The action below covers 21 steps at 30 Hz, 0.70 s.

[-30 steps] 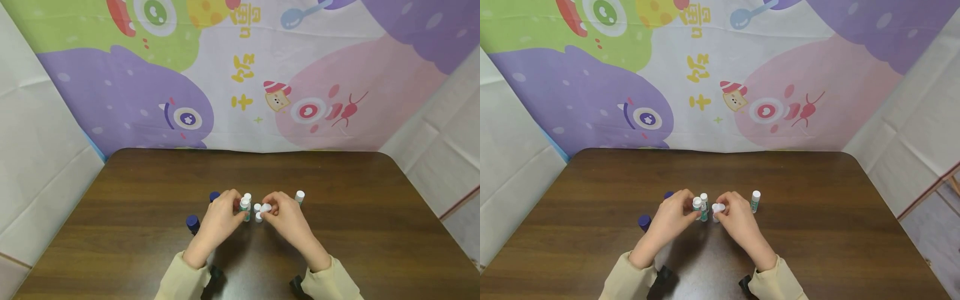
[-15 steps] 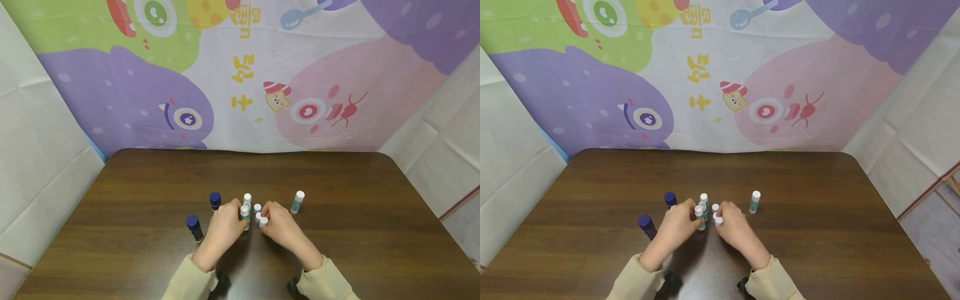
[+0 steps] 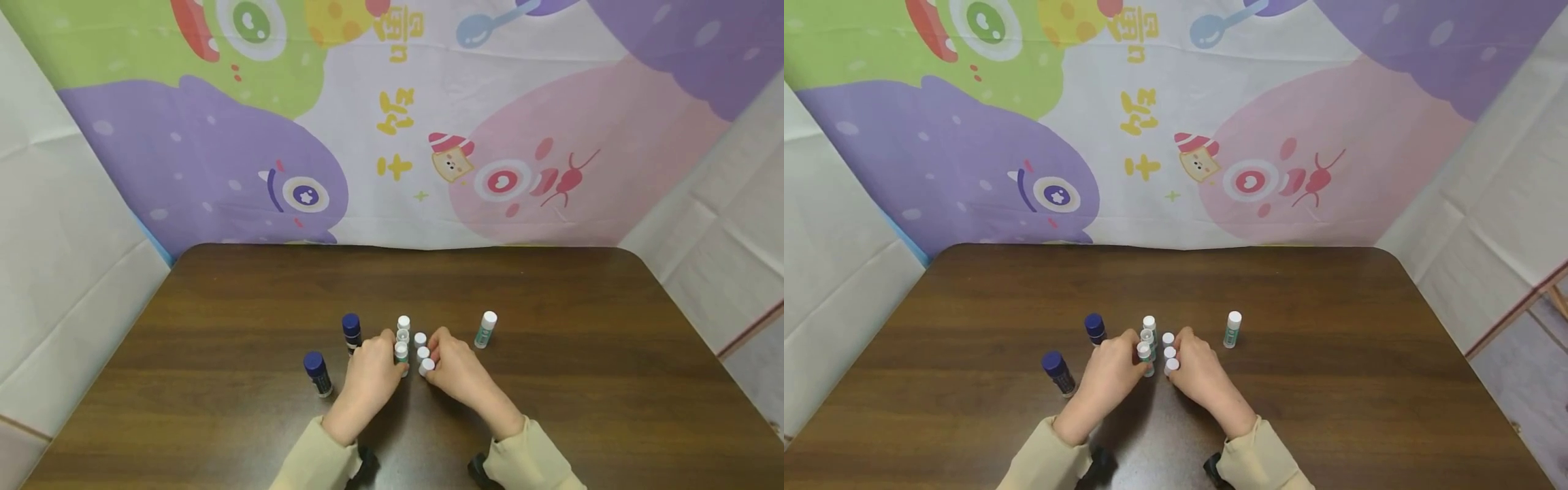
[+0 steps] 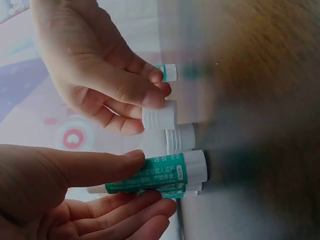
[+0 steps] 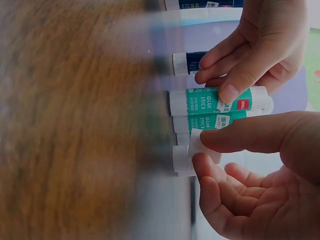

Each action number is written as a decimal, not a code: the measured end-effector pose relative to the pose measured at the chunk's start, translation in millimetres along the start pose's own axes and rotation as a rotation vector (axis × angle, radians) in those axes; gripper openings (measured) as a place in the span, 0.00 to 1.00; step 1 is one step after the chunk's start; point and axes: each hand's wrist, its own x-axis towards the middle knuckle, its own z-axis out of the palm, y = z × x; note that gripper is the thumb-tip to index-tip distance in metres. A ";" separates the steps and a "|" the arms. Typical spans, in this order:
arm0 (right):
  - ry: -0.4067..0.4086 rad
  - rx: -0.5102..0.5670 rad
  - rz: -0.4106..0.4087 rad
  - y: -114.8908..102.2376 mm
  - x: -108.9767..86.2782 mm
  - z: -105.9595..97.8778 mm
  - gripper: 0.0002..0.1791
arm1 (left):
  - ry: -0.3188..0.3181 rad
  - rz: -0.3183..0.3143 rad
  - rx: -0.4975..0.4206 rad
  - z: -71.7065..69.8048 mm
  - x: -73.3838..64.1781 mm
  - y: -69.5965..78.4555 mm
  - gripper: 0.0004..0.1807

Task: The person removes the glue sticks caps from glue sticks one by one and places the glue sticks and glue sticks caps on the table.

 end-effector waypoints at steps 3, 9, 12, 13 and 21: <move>0.000 0.019 0.008 1.4 -0.3 1.2 0.20 | -0.003 -0.006 0.009 0.9 -0.2 0.4 0.15; 0.007 0.019 0.011 5.4 0.6 4.8 0.21 | -0.012 -0.014 0.023 1.5 -1.1 1.8 0.15; 0.010 0.017 0.020 7.3 1.7 6.0 0.21 | -0.019 -0.027 0.031 1.8 -1.4 2.3 0.15; 0.010 0.014 0.020 7.8 2.1 6.4 0.21 | -0.021 -0.031 0.035 1.6 -1.6 2.3 0.15; -0.008 -0.014 0.021 8.5 2.6 7.7 0.19 | -0.132 -0.048 0.078 -1.6 -3.6 0.4 0.18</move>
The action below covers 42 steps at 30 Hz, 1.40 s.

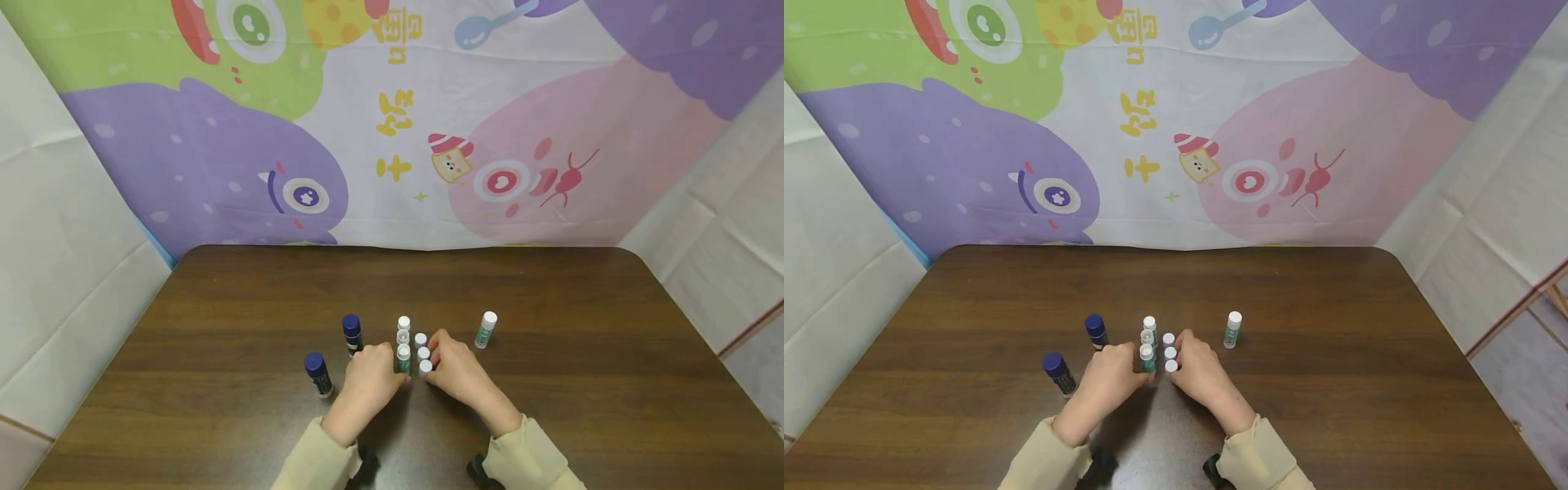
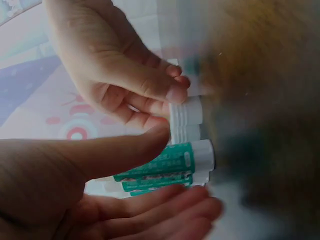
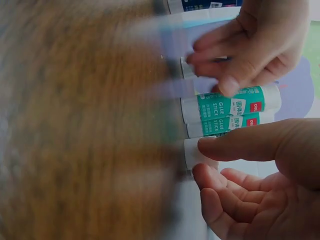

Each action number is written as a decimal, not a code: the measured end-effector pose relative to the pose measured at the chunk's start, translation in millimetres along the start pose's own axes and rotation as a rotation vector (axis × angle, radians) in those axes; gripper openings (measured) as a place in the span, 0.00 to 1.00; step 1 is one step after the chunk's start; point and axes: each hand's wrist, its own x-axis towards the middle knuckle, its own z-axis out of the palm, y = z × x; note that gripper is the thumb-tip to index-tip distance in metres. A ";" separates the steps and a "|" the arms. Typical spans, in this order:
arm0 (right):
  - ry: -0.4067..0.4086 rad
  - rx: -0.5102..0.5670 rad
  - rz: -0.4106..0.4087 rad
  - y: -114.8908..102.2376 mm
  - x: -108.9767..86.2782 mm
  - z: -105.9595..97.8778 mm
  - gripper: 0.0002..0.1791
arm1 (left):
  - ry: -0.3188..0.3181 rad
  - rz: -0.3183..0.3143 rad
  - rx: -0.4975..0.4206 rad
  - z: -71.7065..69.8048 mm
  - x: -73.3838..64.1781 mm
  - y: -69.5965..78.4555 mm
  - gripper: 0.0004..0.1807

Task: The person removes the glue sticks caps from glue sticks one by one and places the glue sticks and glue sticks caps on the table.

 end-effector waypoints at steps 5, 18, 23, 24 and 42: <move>-0.003 -0.007 0.006 -0.4 -0.6 0.3 0.19 | -0.082 0.000 0.027 -3.8 -1.7 -1.1 0.19; -0.048 -0.122 0.025 -13.1 -6.4 -25.4 0.18 | -0.088 -0.009 0.057 -22.5 -6.5 2.9 0.16; 0.070 -0.192 -0.048 -16.7 -9.1 -44.6 0.13 | -0.035 0.019 0.039 -32.6 -9.5 4.5 0.15; 0.098 -0.205 -0.069 -16.5 -9.6 -47.6 0.13 | -0.009 0.036 0.040 -34.0 -10.1 4.9 0.15; 0.239 -0.316 -0.103 14.1 -4.2 -65.2 0.25 | 0.194 0.412 -0.028 -29.9 -9.1 15.9 0.23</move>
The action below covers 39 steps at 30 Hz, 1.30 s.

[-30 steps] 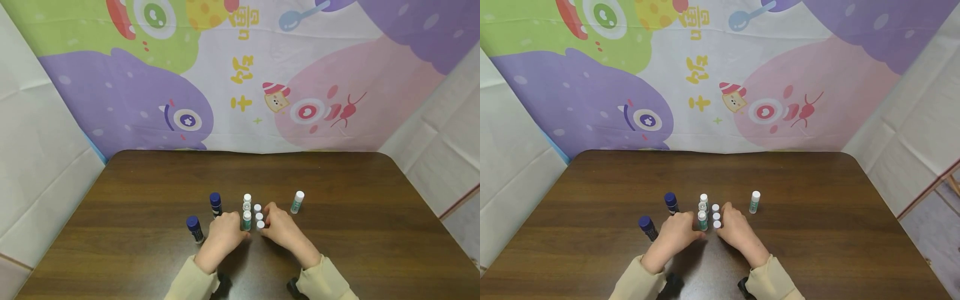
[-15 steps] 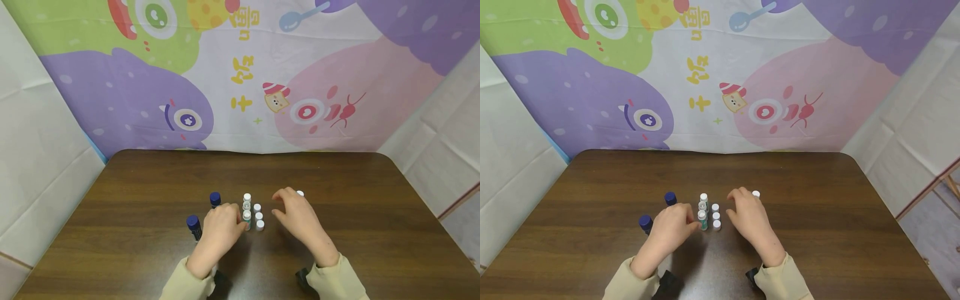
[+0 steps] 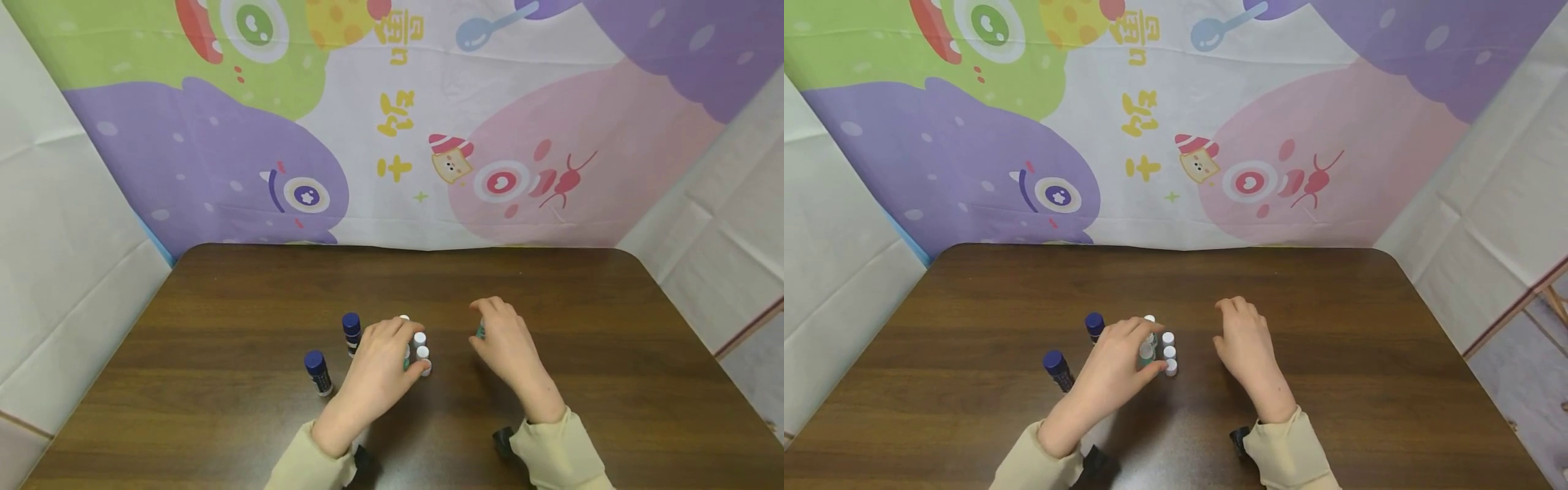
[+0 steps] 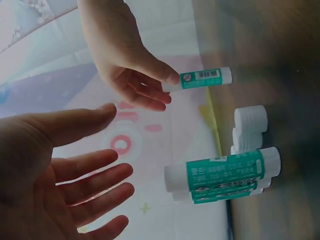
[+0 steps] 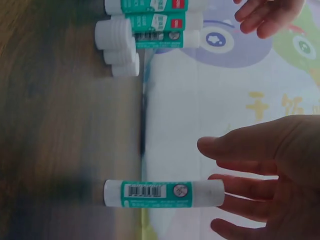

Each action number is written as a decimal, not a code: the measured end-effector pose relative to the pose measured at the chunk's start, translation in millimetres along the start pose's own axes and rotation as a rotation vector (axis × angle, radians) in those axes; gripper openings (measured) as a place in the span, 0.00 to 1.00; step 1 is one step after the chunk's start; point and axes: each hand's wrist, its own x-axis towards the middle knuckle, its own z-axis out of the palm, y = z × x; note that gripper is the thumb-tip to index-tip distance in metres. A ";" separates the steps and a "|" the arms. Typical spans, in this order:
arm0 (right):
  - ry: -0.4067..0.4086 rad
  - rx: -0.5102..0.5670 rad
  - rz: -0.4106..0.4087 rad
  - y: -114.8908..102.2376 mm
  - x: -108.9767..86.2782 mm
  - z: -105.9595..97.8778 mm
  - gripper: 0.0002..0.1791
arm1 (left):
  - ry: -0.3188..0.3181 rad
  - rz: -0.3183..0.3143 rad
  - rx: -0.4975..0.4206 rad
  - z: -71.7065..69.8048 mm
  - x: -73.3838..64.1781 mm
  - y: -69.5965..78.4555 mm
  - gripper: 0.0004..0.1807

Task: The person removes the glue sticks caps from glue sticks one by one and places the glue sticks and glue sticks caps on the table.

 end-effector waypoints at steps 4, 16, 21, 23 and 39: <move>-0.026 0.017 0.034 3.3 0.3 1.6 0.24 | -0.052 0.040 -0.003 3.2 0.1 1.0 0.26; -0.084 0.007 0.103 8.1 4.0 8.1 0.19 | -0.102 0.092 0.029 13.7 -1.7 3.8 0.25; -0.067 -0.018 0.084 7.4 2.9 9.1 0.13 | -0.091 0.088 0.039 18.9 -2.2 4.1 0.26; -0.070 -0.017 0.083 6.2 2.6 8.3 0.11 | -0.086 0.083 0.041 21.1 -2.4 4.0 0.26; -0.014 0.057 0.037 -7.8 -0.3 -5.8 0.11 | -0.046 0.023 -0.016 18.6 11.1 -5.7 0.26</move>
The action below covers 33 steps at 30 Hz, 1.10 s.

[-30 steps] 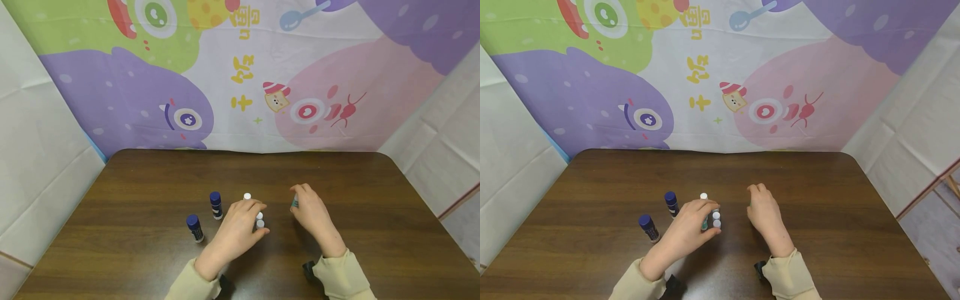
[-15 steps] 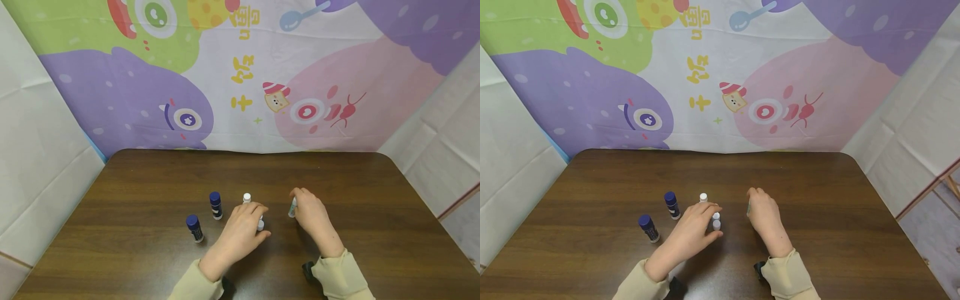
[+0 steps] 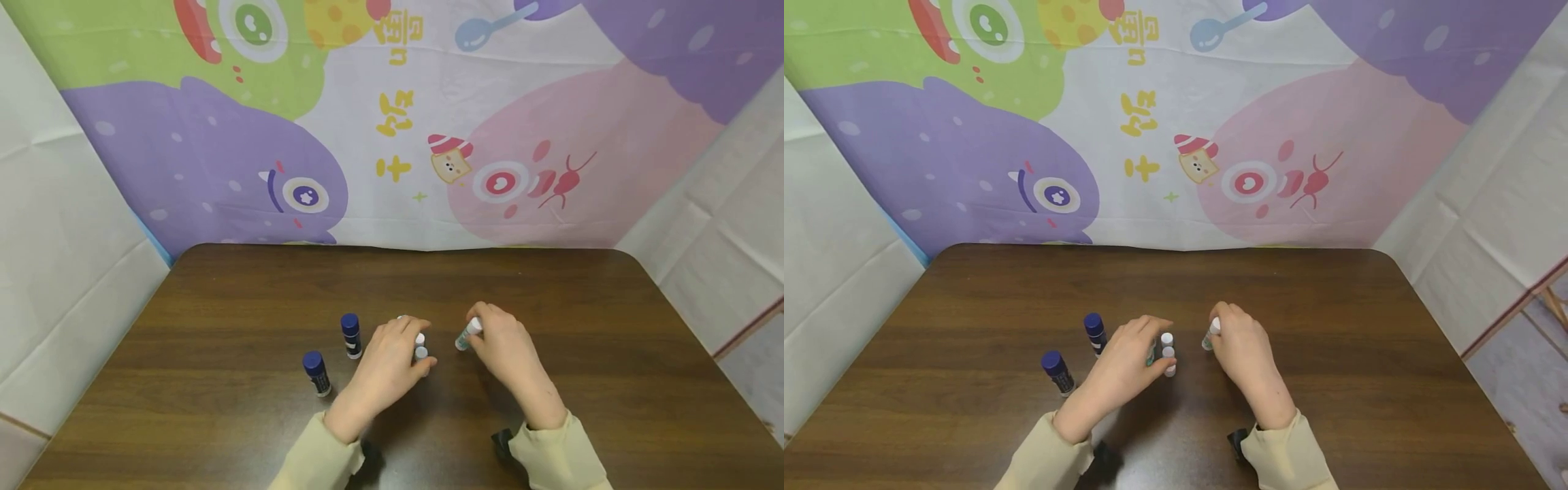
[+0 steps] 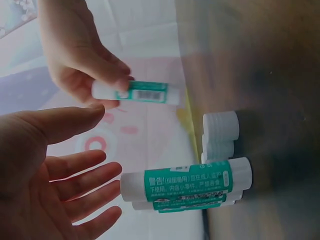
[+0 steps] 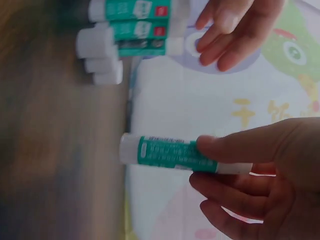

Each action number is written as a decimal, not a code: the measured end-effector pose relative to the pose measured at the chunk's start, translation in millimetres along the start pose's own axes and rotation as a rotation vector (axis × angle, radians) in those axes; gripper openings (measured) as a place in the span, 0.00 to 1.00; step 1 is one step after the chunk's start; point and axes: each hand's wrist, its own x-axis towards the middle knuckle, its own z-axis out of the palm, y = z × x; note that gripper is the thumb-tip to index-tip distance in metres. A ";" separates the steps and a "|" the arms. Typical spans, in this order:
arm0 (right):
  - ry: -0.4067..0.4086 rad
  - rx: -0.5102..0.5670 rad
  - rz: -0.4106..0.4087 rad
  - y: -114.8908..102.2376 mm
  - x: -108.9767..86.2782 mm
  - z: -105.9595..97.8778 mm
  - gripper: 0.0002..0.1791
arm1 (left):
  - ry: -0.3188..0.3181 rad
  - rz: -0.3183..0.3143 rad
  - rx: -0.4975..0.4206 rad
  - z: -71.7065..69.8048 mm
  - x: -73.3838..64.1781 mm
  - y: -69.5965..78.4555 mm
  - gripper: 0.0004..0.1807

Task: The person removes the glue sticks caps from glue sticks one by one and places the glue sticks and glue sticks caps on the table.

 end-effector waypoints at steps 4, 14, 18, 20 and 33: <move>0.025 0.076 -0.012 -7.8 -1.1 -8.9 0.11 | 0.010 -0.007 -0.010 -3.0 4.3 -0.8 0.25; 0.077 0.287 -0.099 -27.4 1.8 -28.5 0.13 | 0.098 -0.018 -0.059 -16.2 16.3 -6.3 0.24; 0.083 0.389 -0.097 -36.0 2.7 -32.1 0.15 | 0.143 -0.041 -0.115 -22.2 15.7 -8.7 0.23; 0.094 0.439 -0.086 -39.9 2.9 -32.2 0.15 | 0.168 -0.034 -0.147 -24.5 14.5 -9.7 0.21; 0.061 0.617 -0.066 -47.4 3.5 -29.0 0.14 | 0.277 0.122 -0.160 -40.2 10.7 -3.7 0.12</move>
